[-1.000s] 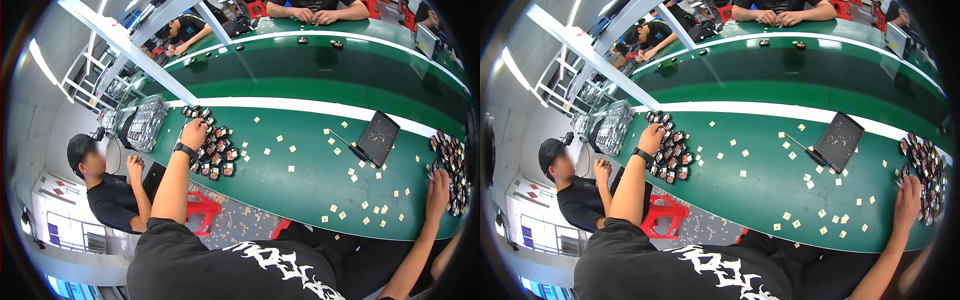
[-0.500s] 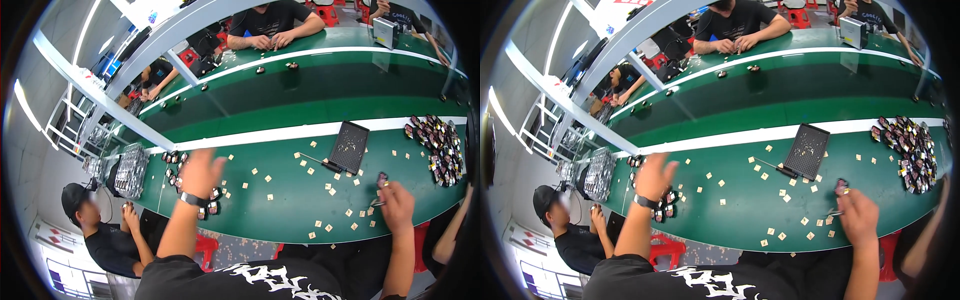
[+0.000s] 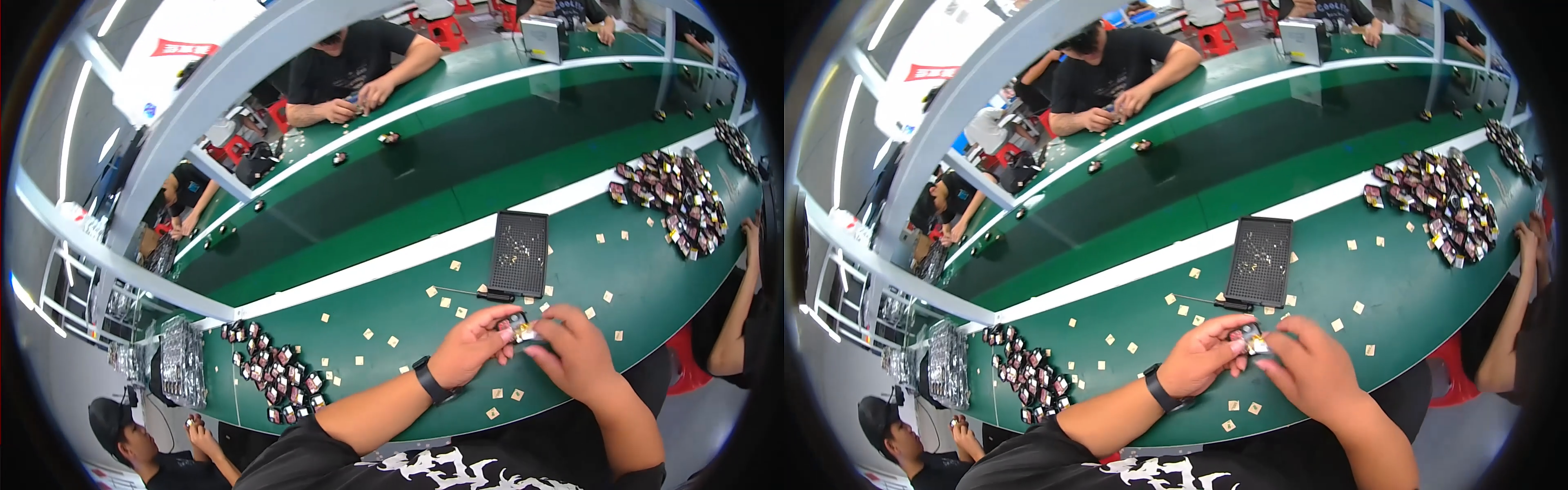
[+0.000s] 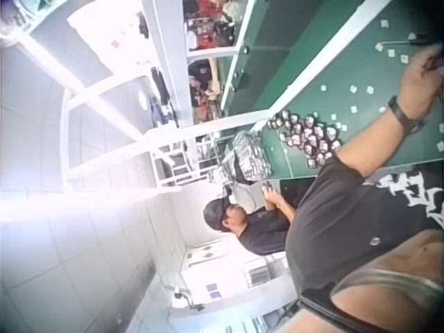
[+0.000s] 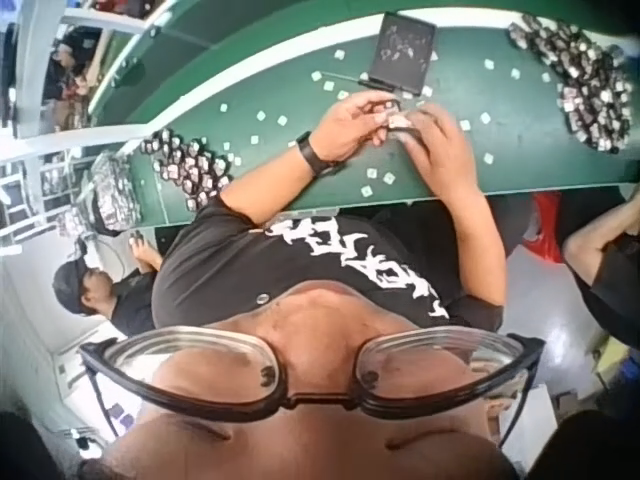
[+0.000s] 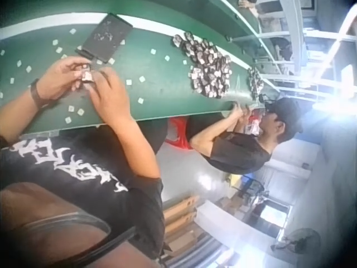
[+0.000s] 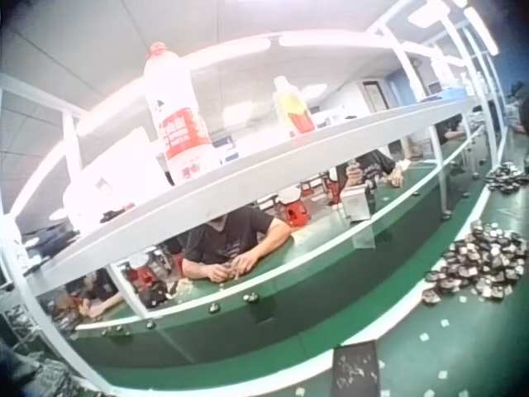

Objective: Assembling small electronic device components onto a housing using tweezers and adhesive squares.

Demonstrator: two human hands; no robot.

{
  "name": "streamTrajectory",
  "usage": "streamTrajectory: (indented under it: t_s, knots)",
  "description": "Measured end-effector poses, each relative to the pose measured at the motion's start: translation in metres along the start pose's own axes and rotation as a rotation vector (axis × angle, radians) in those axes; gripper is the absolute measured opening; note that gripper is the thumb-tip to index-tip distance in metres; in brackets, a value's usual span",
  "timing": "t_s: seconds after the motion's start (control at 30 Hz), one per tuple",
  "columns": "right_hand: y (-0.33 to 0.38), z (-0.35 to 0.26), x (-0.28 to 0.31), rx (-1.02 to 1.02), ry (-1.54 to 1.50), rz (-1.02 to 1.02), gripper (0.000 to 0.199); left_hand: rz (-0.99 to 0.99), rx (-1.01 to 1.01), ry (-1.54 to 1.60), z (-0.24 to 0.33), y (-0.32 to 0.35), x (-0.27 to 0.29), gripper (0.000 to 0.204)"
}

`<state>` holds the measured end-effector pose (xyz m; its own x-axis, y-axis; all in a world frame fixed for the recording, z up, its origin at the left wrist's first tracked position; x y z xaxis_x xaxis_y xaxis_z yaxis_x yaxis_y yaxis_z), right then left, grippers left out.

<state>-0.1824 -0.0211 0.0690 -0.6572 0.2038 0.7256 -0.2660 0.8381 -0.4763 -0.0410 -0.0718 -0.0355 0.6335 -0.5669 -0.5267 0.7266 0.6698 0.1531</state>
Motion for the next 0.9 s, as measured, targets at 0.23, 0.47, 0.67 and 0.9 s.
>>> streamTrajectory:
  t_s: [0.23,0.47,0.67,0.9]
  knots:
    - [-0.004,0.04,-0.017,-0.512,-0.332,-0.032,0.018,0.329,-0.311,-0.269,0.034,0.014,0.012,0.044]
    - [-0.008,0.033,-0.034,-0.51,-0.334,-0.125,0.011,0.325,-0.238,-0.214,0.027,0.013,0.018,0.039]
    - [-0.005,0.017,-0.038,-0.407,-0.288,-0.222,0.015,0.326,-0.308,-0.311,0.023,0.019,0.012,0.037]
    - [0.002,0.025,-0.039,-0.456,-0.2,-0.243,0.011,0.274,-0.317,-0.664,0.027,0.019,0.006,0.036]
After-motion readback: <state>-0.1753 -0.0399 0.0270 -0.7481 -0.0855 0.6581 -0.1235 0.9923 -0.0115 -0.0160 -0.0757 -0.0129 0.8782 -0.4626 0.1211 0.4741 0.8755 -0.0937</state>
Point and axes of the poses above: each hand's wrist, its own y-axis away from the middle knuckle, its own x-axis out of the back of the hand, z = x × y, the point moved 8 cm from there along -y, towards the middle knuckle, and after that the axes turned 6 degrees about -z, right-handed, at the moved point
